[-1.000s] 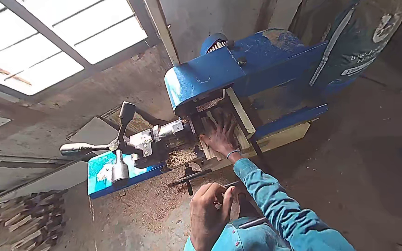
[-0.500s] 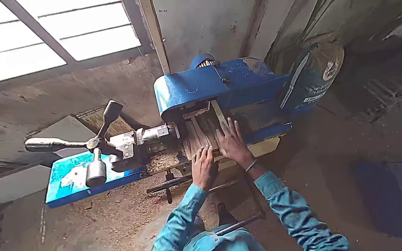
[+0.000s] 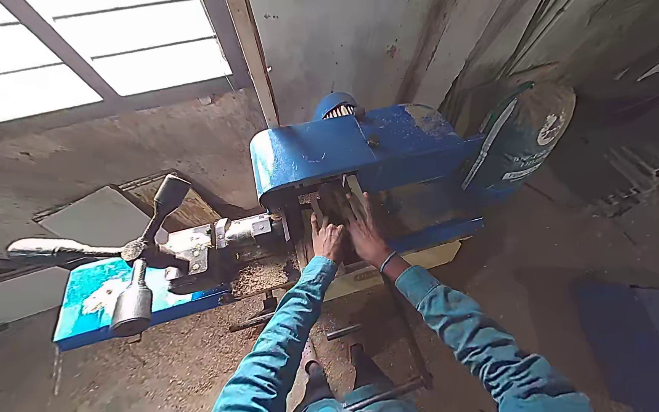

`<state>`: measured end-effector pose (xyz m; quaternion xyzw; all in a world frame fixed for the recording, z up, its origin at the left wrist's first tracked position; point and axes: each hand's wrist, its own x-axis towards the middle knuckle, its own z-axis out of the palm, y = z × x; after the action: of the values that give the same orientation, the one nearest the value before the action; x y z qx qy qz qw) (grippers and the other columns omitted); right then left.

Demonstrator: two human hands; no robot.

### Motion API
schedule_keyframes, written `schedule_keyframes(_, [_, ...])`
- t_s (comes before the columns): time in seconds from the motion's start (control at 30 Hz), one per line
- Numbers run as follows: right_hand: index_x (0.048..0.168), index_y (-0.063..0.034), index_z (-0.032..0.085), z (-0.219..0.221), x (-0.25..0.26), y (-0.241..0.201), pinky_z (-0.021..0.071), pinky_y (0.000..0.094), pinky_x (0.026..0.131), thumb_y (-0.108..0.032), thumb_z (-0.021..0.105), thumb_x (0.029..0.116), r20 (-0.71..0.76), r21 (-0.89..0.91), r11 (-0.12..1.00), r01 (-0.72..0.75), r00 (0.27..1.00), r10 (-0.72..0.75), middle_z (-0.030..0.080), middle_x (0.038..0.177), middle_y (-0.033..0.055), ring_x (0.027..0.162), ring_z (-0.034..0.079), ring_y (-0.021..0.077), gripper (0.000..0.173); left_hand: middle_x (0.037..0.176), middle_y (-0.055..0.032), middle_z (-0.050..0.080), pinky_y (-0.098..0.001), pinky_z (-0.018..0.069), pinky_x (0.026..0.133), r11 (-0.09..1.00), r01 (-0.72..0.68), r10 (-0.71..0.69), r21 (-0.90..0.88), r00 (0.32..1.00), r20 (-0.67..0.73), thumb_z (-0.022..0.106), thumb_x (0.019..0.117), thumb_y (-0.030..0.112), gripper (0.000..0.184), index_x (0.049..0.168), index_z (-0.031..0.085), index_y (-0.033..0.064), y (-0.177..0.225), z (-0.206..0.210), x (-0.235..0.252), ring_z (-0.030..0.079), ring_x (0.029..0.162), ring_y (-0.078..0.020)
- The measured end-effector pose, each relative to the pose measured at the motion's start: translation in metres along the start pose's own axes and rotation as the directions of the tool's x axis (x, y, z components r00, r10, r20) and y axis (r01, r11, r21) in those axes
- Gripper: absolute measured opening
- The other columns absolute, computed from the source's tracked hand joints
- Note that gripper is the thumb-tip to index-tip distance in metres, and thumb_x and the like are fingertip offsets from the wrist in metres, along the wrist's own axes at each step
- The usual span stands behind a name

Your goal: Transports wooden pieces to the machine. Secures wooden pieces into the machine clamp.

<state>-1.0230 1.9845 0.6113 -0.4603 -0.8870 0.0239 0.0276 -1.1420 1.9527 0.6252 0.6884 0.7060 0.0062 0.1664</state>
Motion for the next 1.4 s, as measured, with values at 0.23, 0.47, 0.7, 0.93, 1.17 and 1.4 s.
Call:
schedule_keyframes(0.23, [0.118,0.0033,0.072,0.004,-0.022,-0.006,0.0028,0.0728,0.122,-0.006,0.071,0.0899,-0.059,-0.117,0.993,0.006,0.998,-0.013,0.043,0.155,0.0294,0.152,0.021,0.0537,0.030,0.156,-0.0078,0.050,-0.0681,0.0029,0.122,0.999,-0.043,0.045,-0.015,0.990,0.134,0.075,0.0897,0.041,0.061,0.143,0.060,0.0168,-0.021,0.005,-0.020,0.027,0.154,-0.0360])
schedule_keyframes(0.47, [0.148,-0.0010,0.051,0.009,-0.053,-0.071,-0.0026,0.0805,0.115,-0.008,0.064,0.0940,0.125,0.023,0.999,0.027,0.992,-0.030,0.020,0.169,0.0217,0.158,0.006,0.0444,0.056,0.154,-0.0122,0.051,-0.0629,0.0027,0.124,0.991,0.029,-0.051,0.129,0.983,0.174,0.081,0.0808,0.043,0.069,0.137,0.063,0.0076,-0.030,-0.001,-0.073,0.024,0.156,-0.0318])
schedule_keyframes(0.7, [0.127,0.0006,0.068,0.002,-0.001,-0.071,-0.0020,0.0829,0.113,-0.014,0.061,0.0984,0.114,-0.026,0.997,0.066,0.992,-0.063,0.034,0.161,0.0275,0.154,0.014,0.0530,0.032,0.118,-0.0149,0.072,-0.0593,0.0142,0.125,0.990,-0.110,0.102,0.086,0.991,0.091,0.081,0.0842,0.027,0.037,0.114,0.074,0.0060,-0.067,-0.014,-0.014,0.055,0.132,-0.0345])
schedule_keyframes(0.93, [0.112,-0.0040,0.076,0.000,0.003,-0.084,0.0021,0.0865,0.110,-0.014,0.066,0.0952,0.180,-0.115,0.991,0.062,0.983,-0.040,0.035,0.158,0.0321,0.150,0.015,0.0581,0.021,0.124,-0.0123,0.071,-0.0607,0.0051,0.126,0.972,-0.172,0.175,0.158,0.984,-0.009,0.070,0.0931,0.027,0.031,0.118,0.074,0.0082,-0.081,-0.019,-0.007,0.051,0.138,-0.0335])
schedule_keyframes(1.17, [0.111,-0.0007,0.075,-0.006,0.002,-0.088,0.0046,0.0877,0.108,-0.008,0.063,0.0957,0.262,-0.054,0.999,-0.004,0.965,0.019,0.034,0.157,0.0350,0.150,0.016,0.0601,0.021,0.135,-0.0151,0.065,-0.0602,0.0067,0.124,0.988,-0.003,-0.020,0.155,0.989,0.147,0.077,0.0857,0.022,0.046,0.127,0.067,0.0048,-0.059,-0.016,-0.086,0.031,0.151,-0.0371])
schedule_keyframes(1.4, [0.107,0.0008,0.075,-0.001,-0.001,-0.084,0.0063,0.0859,0.110,-0.007,0.064,0.0946,0.190,0.011,0.999,-0.040,0.981,0.037,0.039,0.156,0.0320,0.149,0.020,0.0597,0.019,0.123,-0.0173,0.070,-0.0606,0.0101,0.124,0.989,-0.067,0.061,0.131,0.997,0.049,0.056,0.1004,0.001,0.025,0.118,0.072,0.0025,-0.074,-0.023,-0.030,0.047,0.139,-0.0374])
